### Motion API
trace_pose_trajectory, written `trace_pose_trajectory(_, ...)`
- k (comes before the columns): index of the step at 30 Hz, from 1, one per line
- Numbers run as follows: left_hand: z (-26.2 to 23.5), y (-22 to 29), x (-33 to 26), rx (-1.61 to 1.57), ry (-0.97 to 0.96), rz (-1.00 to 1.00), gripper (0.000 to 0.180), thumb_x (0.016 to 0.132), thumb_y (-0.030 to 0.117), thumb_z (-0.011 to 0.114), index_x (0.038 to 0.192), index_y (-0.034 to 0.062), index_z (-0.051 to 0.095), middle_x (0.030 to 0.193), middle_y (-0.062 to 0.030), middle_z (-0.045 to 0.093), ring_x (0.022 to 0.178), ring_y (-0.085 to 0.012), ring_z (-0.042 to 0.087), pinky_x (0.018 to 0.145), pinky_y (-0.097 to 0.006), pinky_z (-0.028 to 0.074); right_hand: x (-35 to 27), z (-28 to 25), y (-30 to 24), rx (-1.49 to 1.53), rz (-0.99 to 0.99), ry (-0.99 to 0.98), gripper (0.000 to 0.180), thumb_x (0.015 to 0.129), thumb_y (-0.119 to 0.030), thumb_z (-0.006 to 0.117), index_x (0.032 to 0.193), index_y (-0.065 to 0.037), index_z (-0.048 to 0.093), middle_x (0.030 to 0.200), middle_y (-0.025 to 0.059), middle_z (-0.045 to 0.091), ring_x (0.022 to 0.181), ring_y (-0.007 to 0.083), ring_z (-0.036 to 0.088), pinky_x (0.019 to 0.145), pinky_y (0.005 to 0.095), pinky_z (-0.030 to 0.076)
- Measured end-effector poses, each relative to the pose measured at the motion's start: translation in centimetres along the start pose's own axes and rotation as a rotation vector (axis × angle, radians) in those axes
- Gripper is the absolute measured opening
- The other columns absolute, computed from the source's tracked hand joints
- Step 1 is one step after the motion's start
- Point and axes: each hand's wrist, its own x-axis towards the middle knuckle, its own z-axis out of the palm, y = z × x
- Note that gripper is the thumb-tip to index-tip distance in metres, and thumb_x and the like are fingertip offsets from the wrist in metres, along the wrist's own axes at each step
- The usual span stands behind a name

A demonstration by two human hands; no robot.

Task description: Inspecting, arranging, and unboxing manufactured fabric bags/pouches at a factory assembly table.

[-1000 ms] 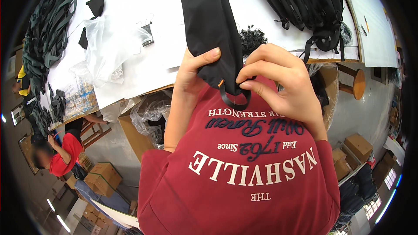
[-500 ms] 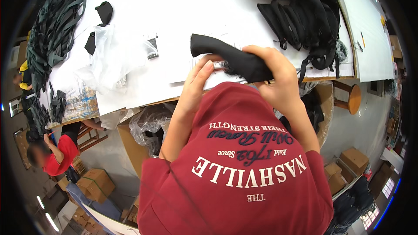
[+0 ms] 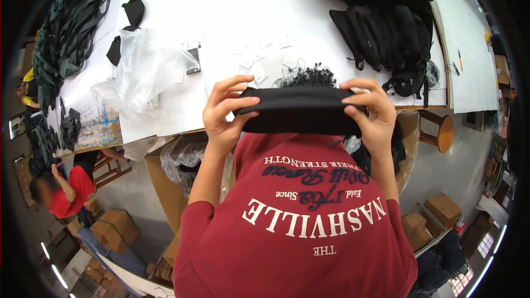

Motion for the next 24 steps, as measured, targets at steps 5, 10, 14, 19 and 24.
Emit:
trace_pose_trajectory(5, -0.8, 1.0, -1.6, -0.068, -0.112, -0.102, 0.034, 0.055, -0.006, 0.075, 0.085, 0.0089, 0.07, 0.12, -0.0137, 0.053, 0.106, -0.0268, 0.058, 0.083, -0.035, 0.047, -2.0, -1.5, -1.7, -0.039, 0.051, -0.22, 0.022, 0.066, 0.002, 0.072, 0.086, -0.002, 0.064, 0.101, 0.0151, 0.06, 0.095, 0.0262, 0.06, 0.081, 0.0357, 0.051)
trace_pose_trajectory(10, -3.9, 4.5, 2.1, 0.066, -0.548, -0.082, 0.024, 0.072, 0.019, 0.071, 0.093, 0.0074, 0.068, 0.12, -0.0145, 0.057, 0.107, -0.0331, 0.057, 0.093, -0.043, 0.042, -1.1, -2.1, -4.7, -0.215, -0.085, -0.304, 0.026, 0.06, 0.0, 0.074, 0.084, -0.007, 0.07, 0.102, 0.0132, 0.061, 0.091, 0.0258, 0.063, 0.069, 0.0305, 0.054)
trace_pose_trajectory(14, -1.6, 6.4, 4.1, -0.193, -0.521, -0.156, 0.034, 0.085, 0.031, 0.06, 0.105, 0.0035, 0.063, 0.101, -0.0197, 0.064, 0.103, -0.0322, 0.059, 0.091, -0.038, 0.043, 0.4, -1.7, -5.3, -0.302, -0.282, -0.387, 0.027, 0.057, -0.003, 0.074, 0.084, -0.01, 0.069, 0.101, 0.0135, 0.061, 0.088, 0.0262, 0.063, 0.066, 0.0298, 0.053)
trace_pose_trajectory(19, 1.8, 5.5, 4.2, -0.075, -0.771, -0.351, 0.02, 0.086, 0.016, 0.058, 0.101, 0.0031, 0.065, 0.086, -0.0125, 0.066, 0.078, -0.0227, 0.063, 0.071, -0.031, 0.047, 0.1, -0.9, -5.6, -0.226, -0.179, -0.435, 0.025, 0.062, -0.004, 0.075, 0.086, -0.009, 0.068, 0.106, 0.0147, 0.059, 0.091, 0.0264, 0.061, 0.072, 0.0322, 0.053)
trace_pose_trajectory(24, 2.5, 6.2, 2.7, 0.133, -0.746, -0.316, 0.02, 0.086, 0.025, 0.061, 0.094, 0.0065, 0.066, 0.073, -0.0124, 0.063, 0.068, -0.0282, 0.062, 0.062, -0.035, 0.047, -0.1, -1.7, -6.4, 0.108, 0.312, -0.458, 0.042, 0.07, -0.018, 0.078, 0.105, -0.004, 0.06, 0.113, 0.0142, 0.055, 0.094, 0.0287, 0.06, 0.079, 0.0325, 0.049)
